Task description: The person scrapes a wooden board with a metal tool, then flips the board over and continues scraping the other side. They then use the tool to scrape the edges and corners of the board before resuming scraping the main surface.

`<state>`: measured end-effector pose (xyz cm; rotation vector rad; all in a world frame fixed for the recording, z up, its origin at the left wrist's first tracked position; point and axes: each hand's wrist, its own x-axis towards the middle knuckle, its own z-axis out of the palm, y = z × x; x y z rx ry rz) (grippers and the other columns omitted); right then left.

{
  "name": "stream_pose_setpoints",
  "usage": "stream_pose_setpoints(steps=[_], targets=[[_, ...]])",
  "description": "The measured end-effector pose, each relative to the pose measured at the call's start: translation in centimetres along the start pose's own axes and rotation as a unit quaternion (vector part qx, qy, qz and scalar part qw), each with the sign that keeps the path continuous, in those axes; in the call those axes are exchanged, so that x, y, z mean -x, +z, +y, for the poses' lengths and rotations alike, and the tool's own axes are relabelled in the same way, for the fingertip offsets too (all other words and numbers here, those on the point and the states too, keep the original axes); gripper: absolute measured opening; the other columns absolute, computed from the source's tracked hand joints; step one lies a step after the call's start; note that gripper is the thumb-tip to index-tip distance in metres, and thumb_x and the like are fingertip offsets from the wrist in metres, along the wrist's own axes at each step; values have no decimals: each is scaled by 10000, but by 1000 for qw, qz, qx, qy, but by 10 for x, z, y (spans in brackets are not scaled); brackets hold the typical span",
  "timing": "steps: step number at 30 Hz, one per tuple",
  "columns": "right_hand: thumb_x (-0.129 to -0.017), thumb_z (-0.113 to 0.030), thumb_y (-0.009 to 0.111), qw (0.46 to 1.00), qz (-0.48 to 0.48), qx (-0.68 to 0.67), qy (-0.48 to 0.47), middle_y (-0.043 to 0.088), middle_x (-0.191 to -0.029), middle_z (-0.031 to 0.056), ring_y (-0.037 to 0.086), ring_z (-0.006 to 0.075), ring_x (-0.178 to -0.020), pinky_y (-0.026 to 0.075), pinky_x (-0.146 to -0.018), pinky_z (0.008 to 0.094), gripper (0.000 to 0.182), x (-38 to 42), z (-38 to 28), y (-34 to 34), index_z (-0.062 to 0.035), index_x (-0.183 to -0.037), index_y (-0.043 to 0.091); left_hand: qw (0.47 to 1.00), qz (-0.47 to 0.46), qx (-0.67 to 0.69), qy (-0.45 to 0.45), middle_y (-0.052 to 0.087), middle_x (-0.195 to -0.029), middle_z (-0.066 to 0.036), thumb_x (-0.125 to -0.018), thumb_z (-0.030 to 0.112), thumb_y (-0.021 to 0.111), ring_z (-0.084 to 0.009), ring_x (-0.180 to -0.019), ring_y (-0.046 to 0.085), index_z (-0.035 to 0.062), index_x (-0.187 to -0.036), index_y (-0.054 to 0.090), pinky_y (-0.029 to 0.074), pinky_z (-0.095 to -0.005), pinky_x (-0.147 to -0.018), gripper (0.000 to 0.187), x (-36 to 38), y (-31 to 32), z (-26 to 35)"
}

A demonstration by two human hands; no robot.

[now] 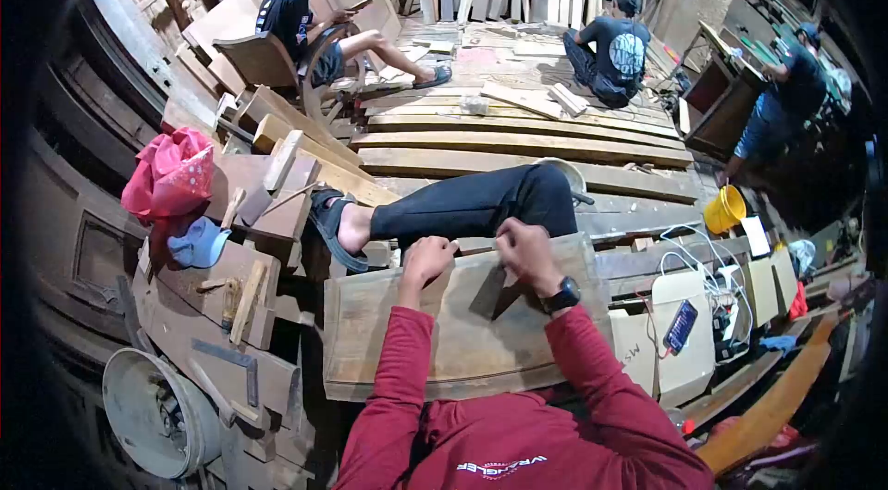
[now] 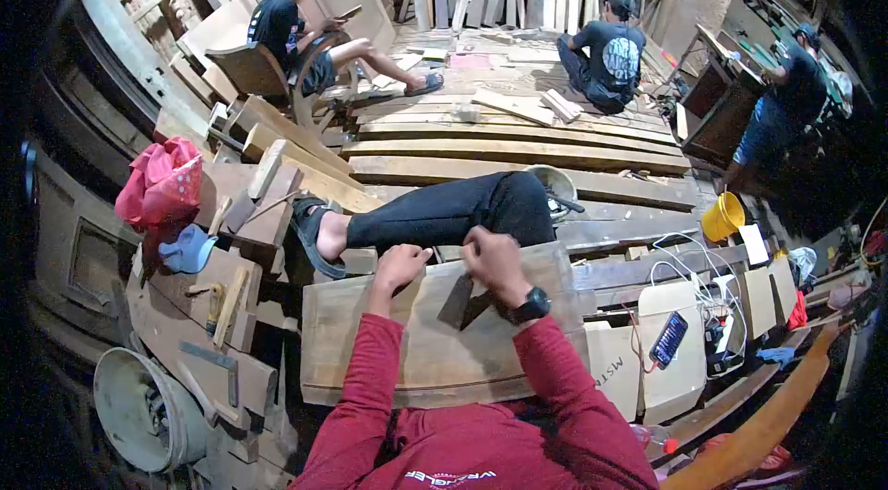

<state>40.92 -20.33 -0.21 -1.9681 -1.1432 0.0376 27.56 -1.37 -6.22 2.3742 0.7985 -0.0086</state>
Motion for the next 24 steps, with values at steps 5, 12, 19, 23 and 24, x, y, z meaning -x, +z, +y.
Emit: stream_pose_setpoints(steps=[5, 12, 19, 23, 24], targets=[[-856, -214, 684, 987, -76, -57, -129, 688, -727, 184, 695, 379, -699, 549, -640, 468, 150, 14, -13, 35, -64, -850, 686, 1000, -17, -8, -17, 727, -1063, -218, -989, 476, 530, -419, -1048, 680, 93, -1018, 783, 528, -500, -941, 460, -3, -3, 3], [-862, -211, 674, 999, -15, -1, -33, 677, -717, 178, 693, 365, -675, 544, -619, 475, 130, 9, -4, 13, -81, -862, 672, 999, -20, -13, -22, 732, -1021, -213, -990, 494, 532, -415, -1030, 686, 100, -985, 781, 535, -509, -900, 466, -1, -2, 4], [-856, -207, 688, 997, 48, 1, -60, 676, -683, 158, 688, 360, -633, 543, -592, 449, 136, -2, 2, 15, -74, -833, 680, 999, -21, -5, -33, 724, -1048, -231, -995, 480, 541, -418, -1039, 683, 92, -1027, 783, 528, -499, -931, 459, 2, -10, 9], [-863, -181, 678, 998, 56, -17, -12, 669, -689, 187, 681, 388, -647, 545, -617, 468, 124, 1, 2, 8, -61, -830, 675, 1000, -11, -4, -9, 723, -999, -236, -993, 496, 541, -434, -1005, 682, 68, -970, 775, 529, -507, -911, 488, -3, 1, 0], [-866, -194, 676, 999, 0, -31, -24, 669, -699, 195, 678, 401, -659, 545, -630, 478, 143, 7, -4, 17, -54, -835, 675, 1000, -22, -9, -16, 724, -1028, -233, -993, 489, 541, -422, -1031, 681, 79, -998, 778, 529, -499, -924, 474, 0, -4, 5]])
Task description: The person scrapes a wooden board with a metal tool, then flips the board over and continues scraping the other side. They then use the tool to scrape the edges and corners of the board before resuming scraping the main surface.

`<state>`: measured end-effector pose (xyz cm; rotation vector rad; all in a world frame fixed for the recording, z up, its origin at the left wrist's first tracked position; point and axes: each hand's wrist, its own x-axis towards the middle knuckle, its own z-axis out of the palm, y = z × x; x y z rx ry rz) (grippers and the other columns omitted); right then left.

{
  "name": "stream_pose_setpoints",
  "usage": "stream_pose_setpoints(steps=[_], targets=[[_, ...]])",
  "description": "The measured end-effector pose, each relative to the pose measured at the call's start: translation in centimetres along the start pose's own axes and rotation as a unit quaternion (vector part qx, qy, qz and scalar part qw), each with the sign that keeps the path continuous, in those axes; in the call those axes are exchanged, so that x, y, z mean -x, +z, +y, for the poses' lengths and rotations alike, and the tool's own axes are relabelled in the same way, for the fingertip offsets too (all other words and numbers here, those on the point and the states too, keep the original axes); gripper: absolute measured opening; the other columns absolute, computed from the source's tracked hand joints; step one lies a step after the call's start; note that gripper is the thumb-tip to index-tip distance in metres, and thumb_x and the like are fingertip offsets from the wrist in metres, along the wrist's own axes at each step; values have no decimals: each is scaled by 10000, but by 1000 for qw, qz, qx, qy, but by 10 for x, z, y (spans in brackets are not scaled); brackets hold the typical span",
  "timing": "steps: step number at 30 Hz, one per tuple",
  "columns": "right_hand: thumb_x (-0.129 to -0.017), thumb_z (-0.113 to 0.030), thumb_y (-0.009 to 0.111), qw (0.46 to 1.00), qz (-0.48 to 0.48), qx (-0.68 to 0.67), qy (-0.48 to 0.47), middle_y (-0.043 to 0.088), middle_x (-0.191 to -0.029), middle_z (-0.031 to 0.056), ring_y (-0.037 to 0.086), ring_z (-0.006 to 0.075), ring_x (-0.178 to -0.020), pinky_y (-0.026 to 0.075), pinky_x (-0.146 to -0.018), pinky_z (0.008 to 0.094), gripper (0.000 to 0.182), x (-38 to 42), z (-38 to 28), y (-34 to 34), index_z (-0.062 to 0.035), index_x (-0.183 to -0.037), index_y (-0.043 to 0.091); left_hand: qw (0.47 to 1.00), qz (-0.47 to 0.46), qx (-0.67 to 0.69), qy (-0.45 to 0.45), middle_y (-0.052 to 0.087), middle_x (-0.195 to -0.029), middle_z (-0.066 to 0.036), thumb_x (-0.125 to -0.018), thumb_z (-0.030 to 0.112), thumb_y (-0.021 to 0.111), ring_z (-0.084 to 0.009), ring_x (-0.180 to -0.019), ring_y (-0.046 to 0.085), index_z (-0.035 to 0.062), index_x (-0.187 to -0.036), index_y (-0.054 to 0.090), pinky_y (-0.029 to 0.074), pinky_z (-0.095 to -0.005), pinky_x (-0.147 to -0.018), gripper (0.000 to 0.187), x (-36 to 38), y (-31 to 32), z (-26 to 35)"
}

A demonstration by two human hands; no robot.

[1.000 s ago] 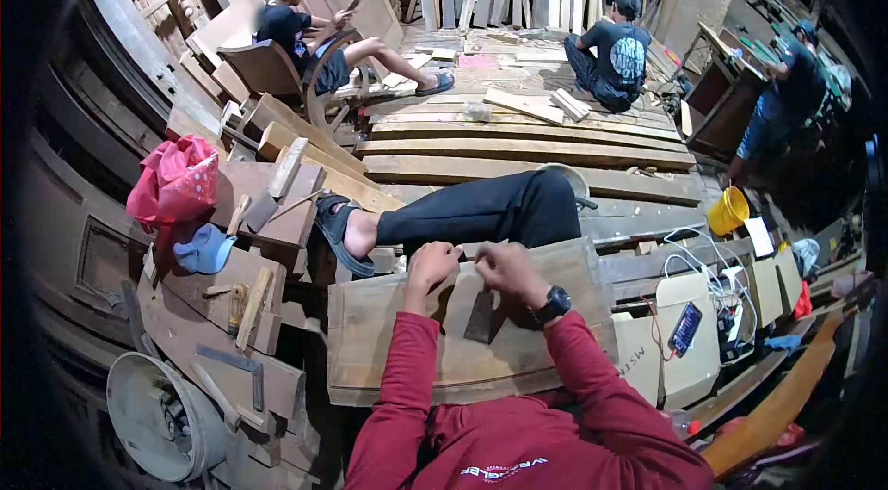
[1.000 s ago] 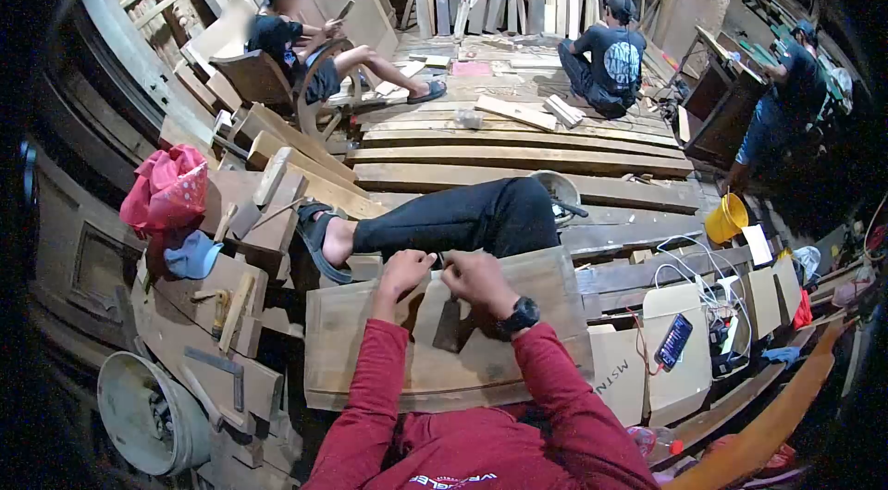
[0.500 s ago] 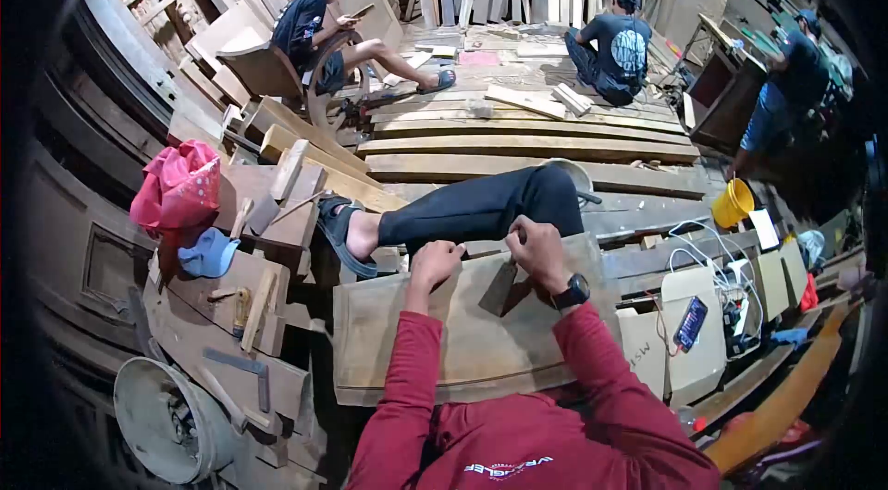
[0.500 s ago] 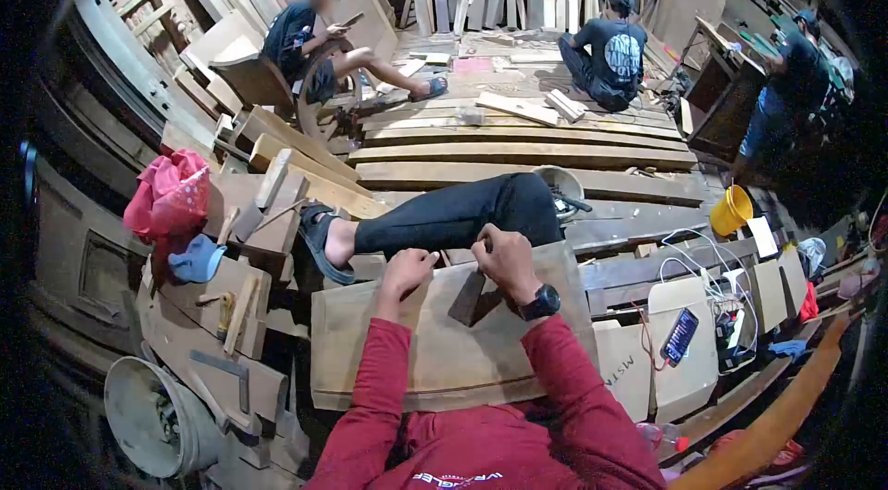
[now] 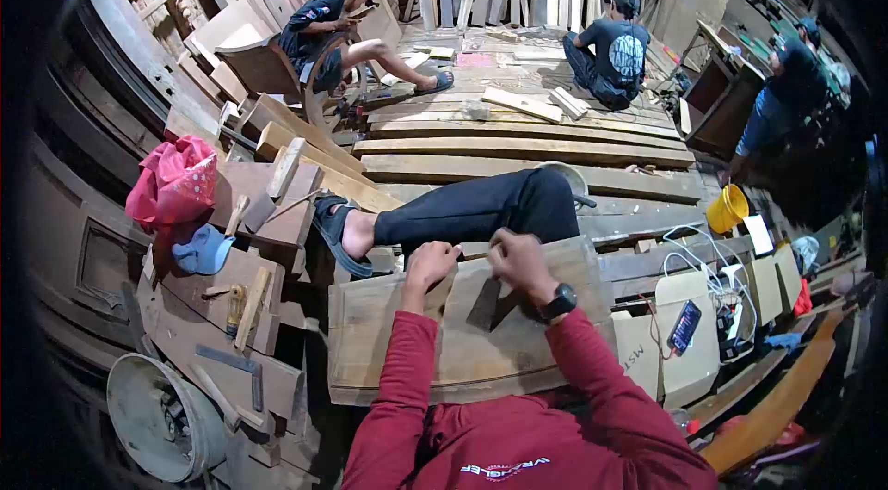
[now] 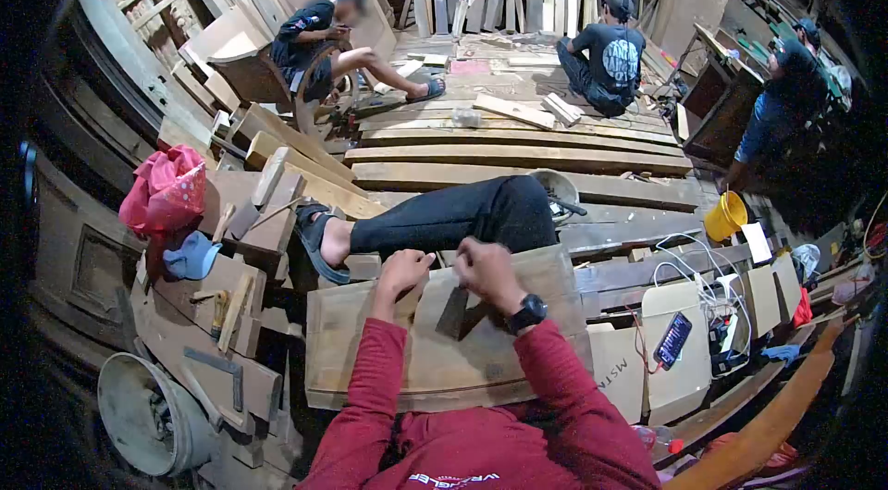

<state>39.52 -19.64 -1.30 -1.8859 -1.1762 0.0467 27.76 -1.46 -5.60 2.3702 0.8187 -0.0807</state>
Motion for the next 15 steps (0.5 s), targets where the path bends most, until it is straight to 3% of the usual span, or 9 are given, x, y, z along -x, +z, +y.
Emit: stream_pose_setpoints(steps=[3, 5, 9, 10, 14, 15], targets=[[-874, -237, 663, 987, -146, 5, -69, 672, -728, 216, 675, 426, -697, 545, -658, 497, 205, 12, -19, 21, -35, -840, 675, 1000, -6, -5, -1, 723, -1068, -231, -995, 483, 532, -417, -1057, 679, 86, -1030, 780, 527, -498, -935, 470, 0, -3, 0], [-874, -238, 657, 994, -52, -5, -101, 679, -726, 208, 688, 397, -672, 549, -641, 476, 212, 3, -22, 13, -32, -828, 680, 1000, -5, 0, 0, 724, -1068, -230, -995, 482, 527, -418, -1055, 680, 89, -1032, 780, 528, -499, -934, 469, -1, -3, -2], [-857, -213, 675, 997, 43, 16, 54, 684, -697, 168, 691, 367, -644, 552, -598, 448, 159, -13, 4, -20, -61, -810, 681, 1000, 7, 11, -4, 727, -1055, -223, -986, 487, 541, -408, -1045, 687, 107, -1040, 783, 530, -495, -938, 455, 0, 1, -5], [-857, -223, 675, 997, 50, 23, 55, 677, -672, 170, 686, 374, -639, 555, -618, 464, 167, -11, 4, -19, -64, -808, 680, 1000, -1, 7, -10, 730, -1063, -213, -986, 495, 542, -402, -1051, 687, 107, -1044, 784, 533, -489, -940, 461, 0, 0, -4], [-852, -243, 683, 996, -79, -16, -49, 679, -711, 193, 691, 399, -709, 553, -666, 488, 182, 6, -11, 13, -62, -833, 683, 1000, -8, -7, -12, 733, -1094, -197, -990, 490, 538, -399, -1070, 682, 117, -1057, 786, 527, -485, -961, 453, 1, -3, 1], [-848, -244, 686, 990, -110, 27, -88, 678, -724, 197, 690, 406, -716, 554, -675, 489, 176, 8, -14, 21, -68, -849, 690, 1000, -4, -3, -13, 732, -1096, -198, -991, 488, 538, -399, -1072, 681, 117, -1059, 785, 526, -485, -962, 451, 1, -3, 1]])
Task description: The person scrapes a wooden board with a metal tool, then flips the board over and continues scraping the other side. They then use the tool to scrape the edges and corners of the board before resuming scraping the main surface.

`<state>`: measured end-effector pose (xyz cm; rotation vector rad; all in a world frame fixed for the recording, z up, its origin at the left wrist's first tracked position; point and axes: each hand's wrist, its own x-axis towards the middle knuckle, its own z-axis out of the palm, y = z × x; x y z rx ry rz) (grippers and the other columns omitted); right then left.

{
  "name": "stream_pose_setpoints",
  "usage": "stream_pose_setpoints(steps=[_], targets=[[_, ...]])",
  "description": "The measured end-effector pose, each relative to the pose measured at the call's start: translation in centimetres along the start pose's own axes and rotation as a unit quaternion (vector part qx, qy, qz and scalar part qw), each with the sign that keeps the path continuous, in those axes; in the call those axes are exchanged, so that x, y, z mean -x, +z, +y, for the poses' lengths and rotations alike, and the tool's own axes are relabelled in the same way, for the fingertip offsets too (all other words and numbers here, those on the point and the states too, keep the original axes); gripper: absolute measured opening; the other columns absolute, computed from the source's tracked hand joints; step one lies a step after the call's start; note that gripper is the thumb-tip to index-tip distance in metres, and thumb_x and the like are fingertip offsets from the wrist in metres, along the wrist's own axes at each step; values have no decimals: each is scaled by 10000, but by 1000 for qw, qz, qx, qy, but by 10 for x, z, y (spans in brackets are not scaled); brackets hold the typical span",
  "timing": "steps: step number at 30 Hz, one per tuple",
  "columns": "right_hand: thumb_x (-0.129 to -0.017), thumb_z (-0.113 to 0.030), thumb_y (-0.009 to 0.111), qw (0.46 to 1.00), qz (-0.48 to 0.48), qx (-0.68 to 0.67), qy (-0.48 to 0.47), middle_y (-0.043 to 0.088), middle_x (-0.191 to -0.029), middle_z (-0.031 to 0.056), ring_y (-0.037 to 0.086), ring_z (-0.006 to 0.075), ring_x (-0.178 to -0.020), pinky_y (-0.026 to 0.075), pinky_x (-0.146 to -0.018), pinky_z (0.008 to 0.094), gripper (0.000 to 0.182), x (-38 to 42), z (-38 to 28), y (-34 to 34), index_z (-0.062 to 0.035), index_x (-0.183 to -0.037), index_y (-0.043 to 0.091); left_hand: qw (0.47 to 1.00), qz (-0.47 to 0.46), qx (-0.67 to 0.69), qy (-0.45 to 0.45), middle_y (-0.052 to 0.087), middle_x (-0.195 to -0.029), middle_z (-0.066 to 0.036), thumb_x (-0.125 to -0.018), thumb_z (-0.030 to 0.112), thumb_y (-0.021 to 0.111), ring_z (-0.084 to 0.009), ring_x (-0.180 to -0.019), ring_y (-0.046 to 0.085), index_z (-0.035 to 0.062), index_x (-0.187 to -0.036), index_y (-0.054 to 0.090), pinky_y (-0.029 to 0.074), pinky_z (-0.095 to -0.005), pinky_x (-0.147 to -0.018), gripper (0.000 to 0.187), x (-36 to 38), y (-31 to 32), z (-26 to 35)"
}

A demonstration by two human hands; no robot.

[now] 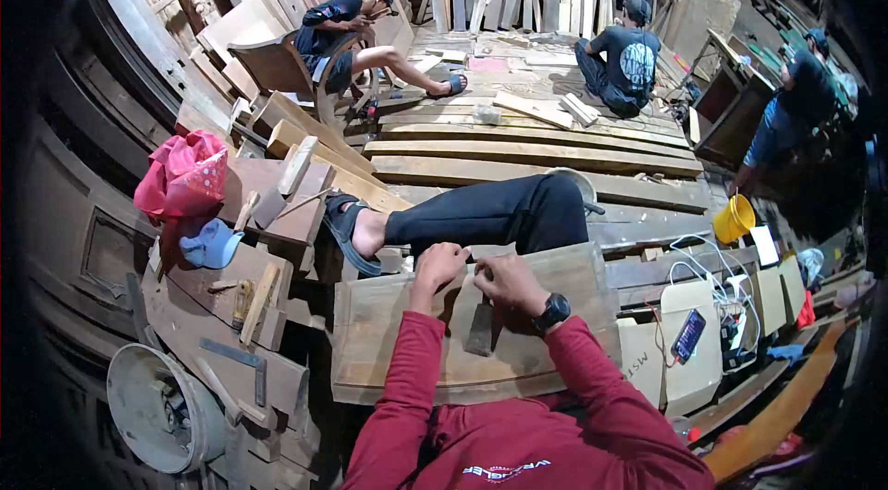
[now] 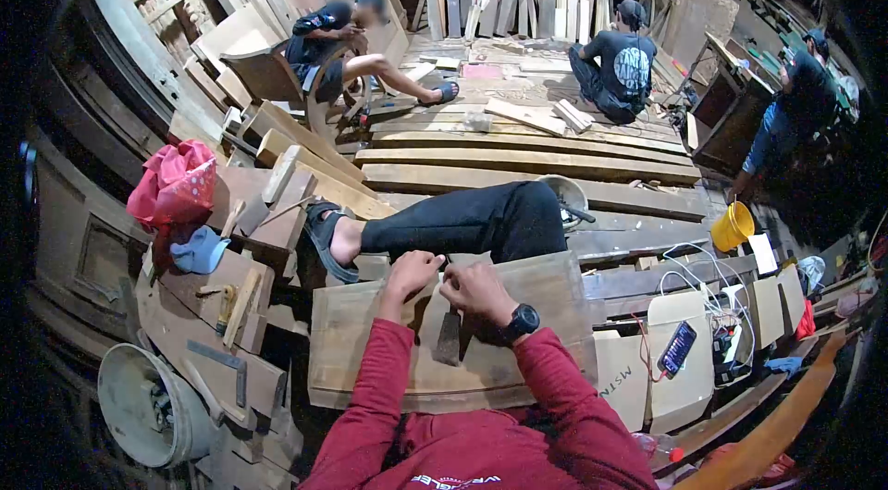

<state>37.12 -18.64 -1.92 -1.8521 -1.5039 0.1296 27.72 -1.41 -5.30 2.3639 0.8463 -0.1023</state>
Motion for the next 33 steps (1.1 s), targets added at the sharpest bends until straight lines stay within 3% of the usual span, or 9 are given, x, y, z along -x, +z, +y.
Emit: stream_pose_setpoints(steps=[2, 6, 12, 18, 20, 23, 28, 30, 33], targets=[[-848, -242, 687, 997, 59, -53, 8, 676, -704, 193, 687, 401, -682, 556, -659, 479, 173, -2, 5, -2, -69, -855, 697, 1000, 10, 6, -2, 730, -1099, -202, -992, 485, 536, -400, -1077, 679, 118, -1063, 783, 524, -486, -965, 448, 0, 0, -1], [-857, -197, 680, 979, 169, 22, 114, 676, -689, 182, 690, 374, -646, 549, -596, 460, 130, -8, 31, -39, -70, -830, 685, 1000, 0, 12, -1, 733, -1076, -206, -987, 487, 543, -401, -1073, 681, 113, -1053, 781, 529, -485, -949, 448, 0, 0, -3], [-844, -226, 679, 1000, 26, -18, -2, 689, -760, 195, 693, 388, -705, 558, -666, 473, 168, 1, 16, 0, -61, -871, 697, 1000, -1, -6, 7, 727, -1067, -218, -993, 479, 538, -400, -1065, 681, 96, -1033, 781, 531, -479, -941, 456, -2, 1, -1], [-858, -156, 670, 964, 221, 8, 151, 684, -677, 172, 701, 342, -616, 553, -570, 421, 122, -8, 23, -38, -47, -807, 686, 1000, 7, 3, 2, 725, -1082, -216, -996, 476, 538, -405, -1076, 675, 99, -1034, 779, 526, -477, -950, 449, 4, -3, 1], [-866, -188, 670, 971, 186, -31, 149, 681, -680, 188, 699, 362, -628, 565, -602, 438, 154, -3, 16, -37, -47, -808, 689, 1000, 1, -3, 10, 732, -1051, -209, -999, 491, 532, -414, -1044, 682, 101, -1013, 782, 532, -486, -928, 463, 0, 2, -1], [-861, -257, 674, 998, 33, 12, 45, 678, -719, 220, 687, 421, -699, 557, -678, 494, 208, 4, 24, -7, -51, -846, 697, 1000, 9, -5, 24, 732, -1040, -216, -997, 490, 533, -415, -1036, 685, 101, -1014, 784, 534, -495, -924, 463, -6, 7, -4], [-848, -176, 676, 973, 198, 2, 118, 673, -663, 165, 687, 367, -628, 548, -605, 461, 113, -8, 26, -37, -72, -805, 683, 1000, 22, 3, 7, 732, -1049, -213, -997, 487, 529, -411, -1043, 685, 105, -1042, 783, 535, -497, -926, 461, -2, 5, -5], [-843, -162, 682, 970, 193, 18, 144, 684, -673, 150, 687, 370, -632, 552, -606, 453, 101, -6, 27, -42, -65, -816, 675, 1000, 11, 5, 10, 732, -1051, -213, -997, 488, 529, -412, -1044, 684, 107, -1046, 782, 536, -498, -923, 461, -2, 5, -7], [-850, -189, 682, 991, 117, -1, 59, 667, -686, 176, 692, 375, -660, 544, -613, 465, 129, 1, 22, -17, -61, -832, 671, 1000, 5, -1, 17, 733, -1048, -208, -995, 491, 534, -411, -1041, 685, 104, -1035, 783, 535, -496, -919, 462, -4, 7, -4]])
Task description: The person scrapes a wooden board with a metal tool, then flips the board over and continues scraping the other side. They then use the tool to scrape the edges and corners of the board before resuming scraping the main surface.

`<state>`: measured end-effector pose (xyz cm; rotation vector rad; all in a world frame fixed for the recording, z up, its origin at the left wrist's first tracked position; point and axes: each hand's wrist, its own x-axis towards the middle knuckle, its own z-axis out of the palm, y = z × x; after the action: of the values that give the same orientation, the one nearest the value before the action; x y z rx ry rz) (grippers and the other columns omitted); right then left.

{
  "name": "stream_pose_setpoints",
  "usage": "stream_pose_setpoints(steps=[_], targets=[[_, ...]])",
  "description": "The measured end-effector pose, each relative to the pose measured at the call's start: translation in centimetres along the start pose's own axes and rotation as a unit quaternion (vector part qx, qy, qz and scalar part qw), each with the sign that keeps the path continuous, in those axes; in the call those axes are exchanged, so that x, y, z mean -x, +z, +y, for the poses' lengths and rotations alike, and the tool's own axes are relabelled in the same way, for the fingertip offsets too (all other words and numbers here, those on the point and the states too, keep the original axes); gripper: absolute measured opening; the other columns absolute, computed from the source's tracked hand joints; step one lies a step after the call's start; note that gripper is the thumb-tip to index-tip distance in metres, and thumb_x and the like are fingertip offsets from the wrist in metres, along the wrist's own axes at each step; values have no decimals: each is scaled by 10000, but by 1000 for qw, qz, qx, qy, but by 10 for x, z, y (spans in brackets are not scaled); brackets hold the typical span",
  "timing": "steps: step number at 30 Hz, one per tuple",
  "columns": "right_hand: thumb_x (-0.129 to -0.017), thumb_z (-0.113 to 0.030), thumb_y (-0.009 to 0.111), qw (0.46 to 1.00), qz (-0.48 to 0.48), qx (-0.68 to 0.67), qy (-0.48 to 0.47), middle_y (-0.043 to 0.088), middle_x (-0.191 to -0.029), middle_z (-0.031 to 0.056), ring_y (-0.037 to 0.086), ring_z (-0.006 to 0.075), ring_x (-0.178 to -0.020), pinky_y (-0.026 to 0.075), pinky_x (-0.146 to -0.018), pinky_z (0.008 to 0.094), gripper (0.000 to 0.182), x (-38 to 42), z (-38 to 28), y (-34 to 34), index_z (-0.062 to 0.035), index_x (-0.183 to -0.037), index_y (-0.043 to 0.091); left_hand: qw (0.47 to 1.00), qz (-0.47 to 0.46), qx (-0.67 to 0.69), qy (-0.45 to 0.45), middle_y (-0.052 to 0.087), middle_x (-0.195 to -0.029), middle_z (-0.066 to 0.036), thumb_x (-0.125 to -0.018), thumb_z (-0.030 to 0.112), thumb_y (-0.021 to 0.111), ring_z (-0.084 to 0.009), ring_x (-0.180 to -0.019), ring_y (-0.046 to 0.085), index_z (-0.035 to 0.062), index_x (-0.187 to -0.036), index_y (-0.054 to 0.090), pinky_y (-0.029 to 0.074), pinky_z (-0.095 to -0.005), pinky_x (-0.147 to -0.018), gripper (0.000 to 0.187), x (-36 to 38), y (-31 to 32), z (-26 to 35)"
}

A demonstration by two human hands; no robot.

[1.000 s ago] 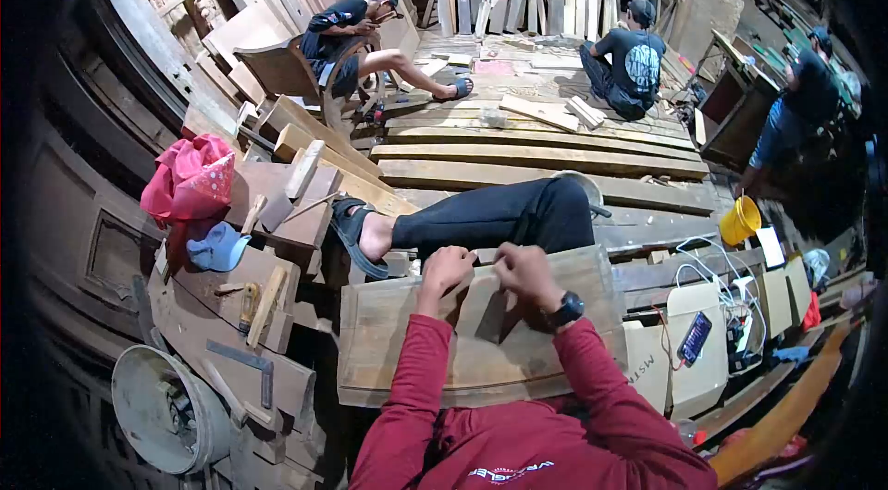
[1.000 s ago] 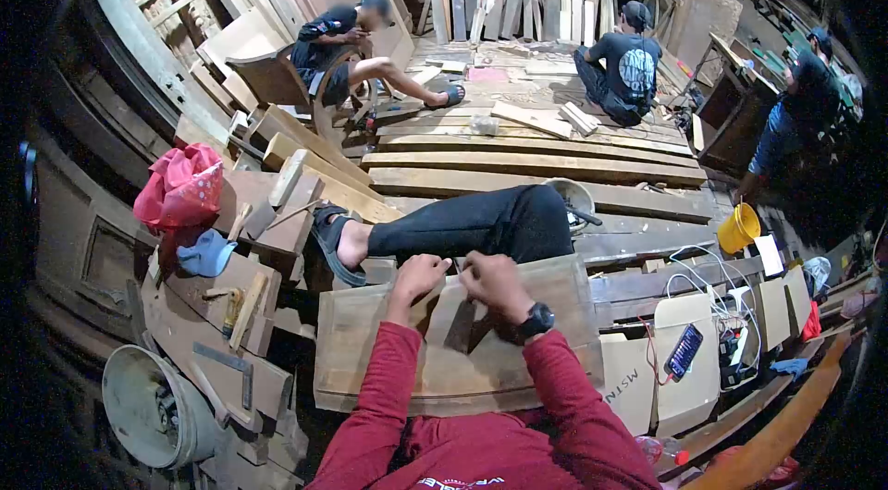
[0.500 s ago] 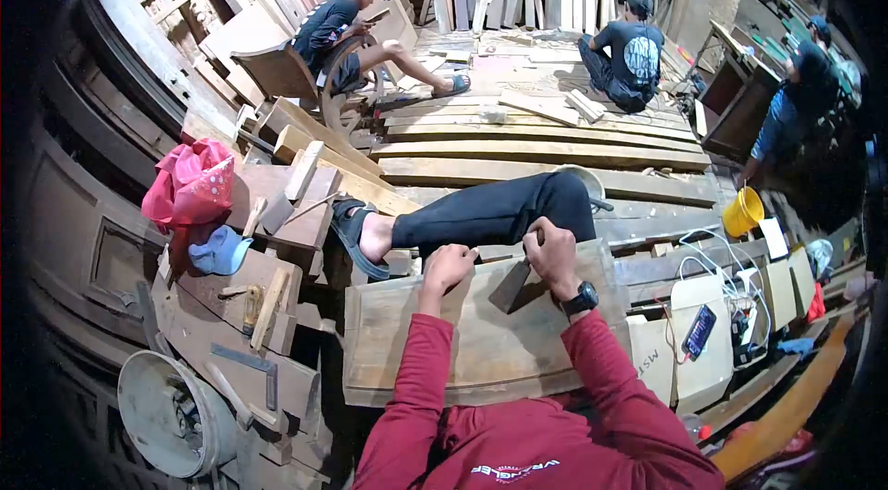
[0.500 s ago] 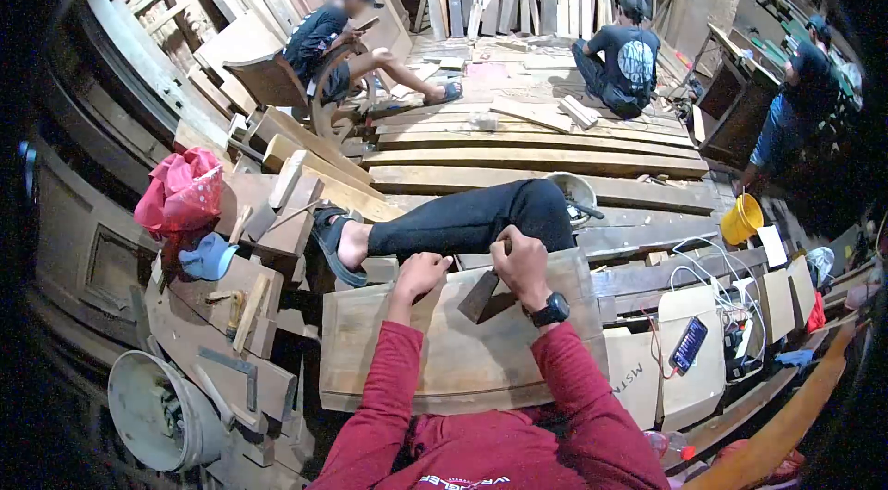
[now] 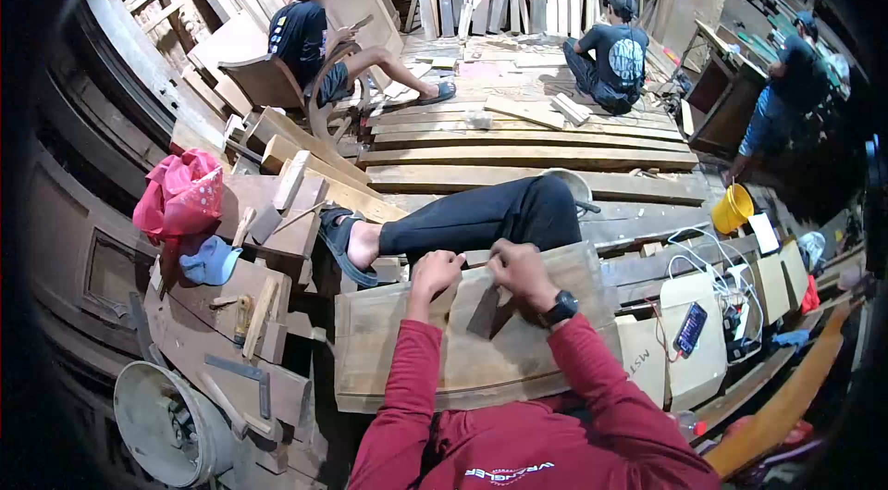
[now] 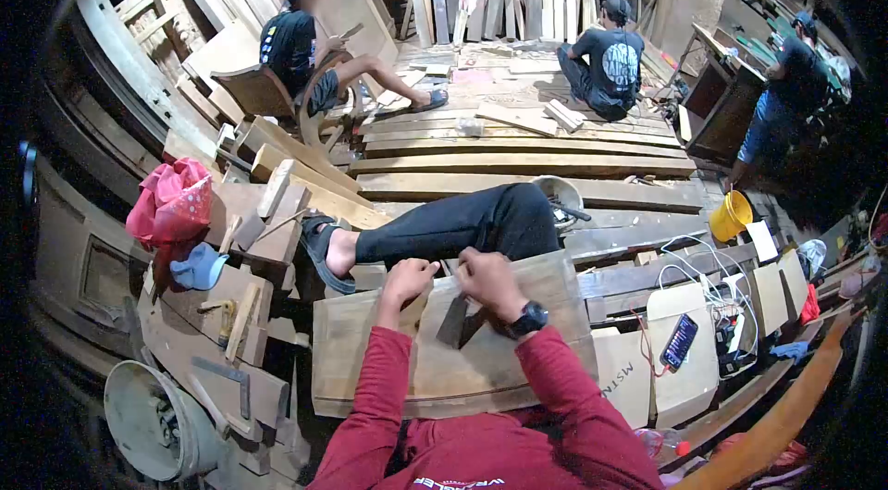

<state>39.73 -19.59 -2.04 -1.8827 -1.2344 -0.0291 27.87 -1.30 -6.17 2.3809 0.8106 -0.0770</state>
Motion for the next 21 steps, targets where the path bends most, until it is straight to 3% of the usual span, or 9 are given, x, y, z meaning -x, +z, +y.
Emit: stream_pose_setpoints(steps=[1, 3, 9, 11, 13, 15, 18, 19, 21], targets=[[-852, -199, 681, 997, -56, -16, -44, 657, -684, 183, 685, 377, -660, 535, -610, 475, 136, 3, -7, 4, -65, -834, 671, 1000, 2, -7, -1, 734, -1047, -206, -994, 492, 536, -411, -1040, 685, 103, -1029, 784, 535, -495, -918, 463, 0, -1, 0], [-851, -202, 679, 997, -50, -4, -56, 656, -676, 176, 673, 383, -641, 528, -602, 473, 138, 3, -13, 8, -65, -829, 674, 1000, 0, 0, -5, 733, -1045, -207, -994, 489, 538, -412, -1041, 684, 102, -1026, 784, 533, -494, -921, 460, 1, -3, 2], [-865, -178, 668, 994, 64, 28, 89, 692, -700, 154, 698, 356, -655, 555, -612, 443, 125, -11, 2, -25, -61, -825, 684, 1000, 3, 3, -12, 732, -1055, -207, -992, 490, 541, -402, -1053, 686, 103, -1032, 783, 533, -490, -925, 457, 6, -7, 5], [-866, -184, 665, 998, 28, 4, 51, 693, -717, 166, 702, 363, -677, 557, -628, 454, 129, -5, -9, -17, -60, -840, 684, 1000, -1, -1, -5, 731, -1060, -208, -993, 490, 538, -398, -1056, 688, 104, -1033, 782, 533, -489, -928, 459, 3, -3, 3], [-856, -200, 678, 995, -100, -15, -20, 693, -736, 181, 700, 375, -686, 554, -651, 471, 149, 0, -12, 0, -53, -877, 691, 1000, -3, -10, -6, 730, -1065, -210, -994, 491, 534, -394, -1058, 688, 105, -1034, 782, 532, -489, -933, 460, 2, -4, 3], [-853, -156, 670, 994, -105, 9, -33, 693, -736, 197, 713, 365, -700, 562, -637, 424, 115, 2, -16, 6, -48, -841, 708, 1000, 7, -1, -3, 724, -1055, -225, -993, 492, 534, -413, -1049, 681, 90, -1020, 776, 527, -499, -931, 470, 3, -5, 3], [-866, -192, 674, 999, 32, -5, 24, 686, -690, 167, 700, 361, -662, 550, -609, 445, 141, -12, -7, -13, -58, -828, 694, 1000, 14, 7, -8, 723, -1029, -237, -995, 498, 531, -435, -1027, 677, 74, -995, 773, 526, -507, -923, 489, 7, -9, 5], [-877, -195, 673, 993, 31, -15, 112, 696, -697, 155, 700, 362, -657, 558, -612, 440, 129, -13, -3, -19, -74, -832, 682, 1000, 5, 5, -15, 727, -1039, -223, -995, 496, 532, -423, -1036, 680, 85, -1006, 776, 526, -500, -929, 478, 6, -8, 5], [-885, -199, 665, 992, 55, 14, 115, 703, -711, 153, 702, 372, -666, 564, -628, 460, 121, -13, -1, -17, -82, -857, 669, 1000, -19, 0, -23, 734, -1059, -196, -995, 492, 534, -398, -1053, 685, 109, -1029, 782, 526, -485, -941, 458, 5, -9, 6]])
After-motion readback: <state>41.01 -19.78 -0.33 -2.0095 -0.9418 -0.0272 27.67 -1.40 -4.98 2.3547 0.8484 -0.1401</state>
